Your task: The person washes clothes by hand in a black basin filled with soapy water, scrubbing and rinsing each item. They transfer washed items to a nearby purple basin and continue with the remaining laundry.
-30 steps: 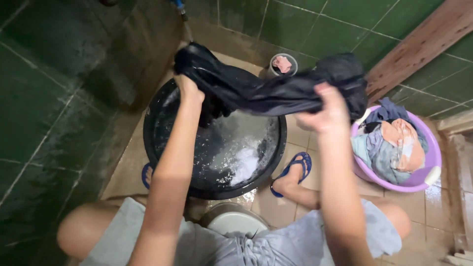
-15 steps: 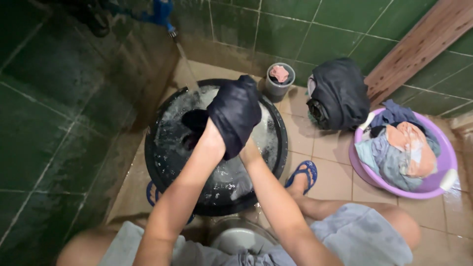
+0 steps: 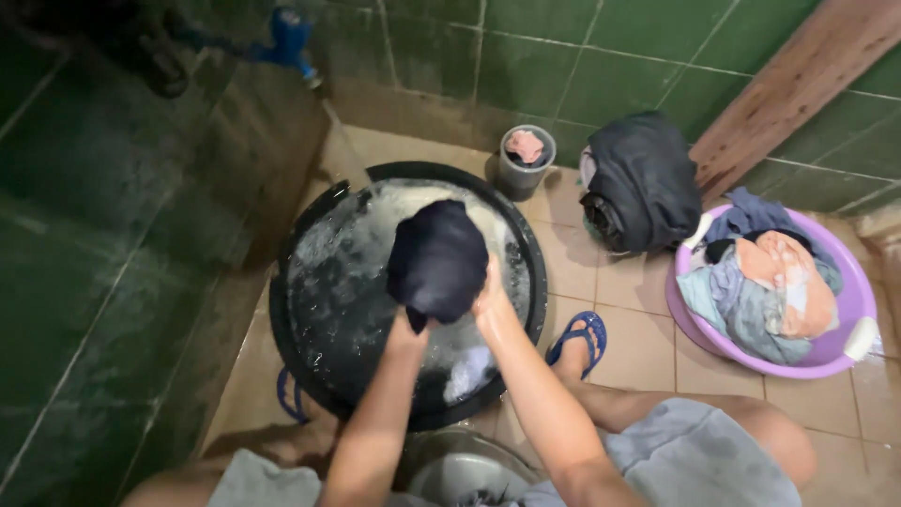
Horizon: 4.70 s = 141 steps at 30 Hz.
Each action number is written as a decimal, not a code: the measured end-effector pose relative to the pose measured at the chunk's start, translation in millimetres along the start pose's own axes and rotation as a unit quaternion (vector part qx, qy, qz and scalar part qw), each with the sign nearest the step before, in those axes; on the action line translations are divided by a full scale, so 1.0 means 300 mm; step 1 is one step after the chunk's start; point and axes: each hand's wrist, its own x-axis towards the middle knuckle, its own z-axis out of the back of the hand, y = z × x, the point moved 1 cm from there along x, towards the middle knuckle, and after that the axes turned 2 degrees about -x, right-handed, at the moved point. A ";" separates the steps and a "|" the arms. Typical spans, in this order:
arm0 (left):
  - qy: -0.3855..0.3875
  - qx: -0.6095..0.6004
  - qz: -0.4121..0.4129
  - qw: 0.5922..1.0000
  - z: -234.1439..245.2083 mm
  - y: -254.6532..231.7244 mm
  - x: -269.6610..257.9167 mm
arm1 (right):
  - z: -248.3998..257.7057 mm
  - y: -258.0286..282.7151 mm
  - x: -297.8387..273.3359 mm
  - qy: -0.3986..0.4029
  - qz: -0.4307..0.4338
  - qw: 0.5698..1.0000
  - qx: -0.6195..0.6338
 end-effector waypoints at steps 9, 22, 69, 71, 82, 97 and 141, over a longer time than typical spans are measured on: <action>-0.039 0.017 -0.042 0.998 0.070 -0.043 0.028 | 0.097 0.287 -0.299 -0.097 -0.133 0.905 -0.391; 0.189 0.494 -0.080 0.845 -0.159 -0.028 0.228 | -0.185 0.418 -0.436 -0.230 0.191 0.823 -0.483; -0.071 0.036 -0.093 0.992 0.047 -0.162 -0.175 | -0.098 -0.117 -0.191 -0.090 0.228 0.928 -0.281; -0.097 -0.050 0.004 0.994 0.110 -0.124 -0.102 | -0.199 -0.200 -0.205 -0.068 0.315 0.833 -0.451; -0.257 0.119 -0.054 0.958 0.382 0.199 0.164 | -0.078 -0.236 0.055 -0.243 0.317 0.616 -0.678; -0.354 0.626 -0.245 0.651 0.681 0.235 0.074 | 0.353 -0.298 -0.010 -0.089 0.128 0.180 -0.971; -0.267 0.587 -0.181 0.742 0.647 -0.268 0.113 | 0.129 0.061 0.177 -0.208 0.366 0.350 -0.837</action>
